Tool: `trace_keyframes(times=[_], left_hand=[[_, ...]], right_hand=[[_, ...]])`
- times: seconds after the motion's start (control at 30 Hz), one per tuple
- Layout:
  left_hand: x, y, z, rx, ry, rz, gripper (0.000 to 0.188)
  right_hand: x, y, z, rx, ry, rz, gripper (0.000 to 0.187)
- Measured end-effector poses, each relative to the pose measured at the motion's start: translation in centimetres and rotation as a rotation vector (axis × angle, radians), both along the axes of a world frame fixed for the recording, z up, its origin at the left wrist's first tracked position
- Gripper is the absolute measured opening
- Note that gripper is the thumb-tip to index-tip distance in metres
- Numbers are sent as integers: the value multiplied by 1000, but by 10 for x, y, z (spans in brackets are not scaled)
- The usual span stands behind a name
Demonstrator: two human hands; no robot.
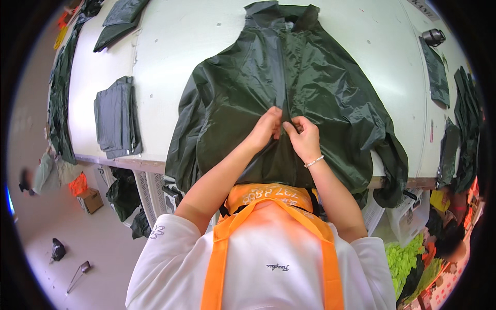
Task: The person folds a dark green jacket on a white table, aligns the edges, and places it into a white plastic basket. The person then retrieves another jacket from the basket, unfolds it, and begins folding it in the same manner.
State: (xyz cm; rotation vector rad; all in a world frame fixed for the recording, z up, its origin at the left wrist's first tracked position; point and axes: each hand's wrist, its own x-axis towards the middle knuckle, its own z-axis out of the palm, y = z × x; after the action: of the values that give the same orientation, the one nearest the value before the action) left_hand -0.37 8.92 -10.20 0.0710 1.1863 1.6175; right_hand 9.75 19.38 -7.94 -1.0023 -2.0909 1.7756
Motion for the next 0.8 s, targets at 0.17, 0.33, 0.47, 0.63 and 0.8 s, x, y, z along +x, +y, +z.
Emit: trace_keyframes(times=[0.17, 0.33, 0.47, 0.63, 0.8], left_hand=[[21, -32, 42, -238, 978, -9, 35], [36, -139, 38, -997, 1577, -326, 68], [-2, -153, 2, -856, 1638, -386, 69], [-101, -92, -24, -607, 1832, -307, 65], [-165, -17, -31, -732, 2096, -267, 60]], right_hand=[[13, -2, 3, 179, 2, 10, 18], [102, 36, 34, 937, -239, 82, 42], [161, 69, -22, 886, -765, 99, 57], [89, 135, -56, 1070, -673, -28, 60], [32, 208, -70, 1122, -607, -91, 61]])
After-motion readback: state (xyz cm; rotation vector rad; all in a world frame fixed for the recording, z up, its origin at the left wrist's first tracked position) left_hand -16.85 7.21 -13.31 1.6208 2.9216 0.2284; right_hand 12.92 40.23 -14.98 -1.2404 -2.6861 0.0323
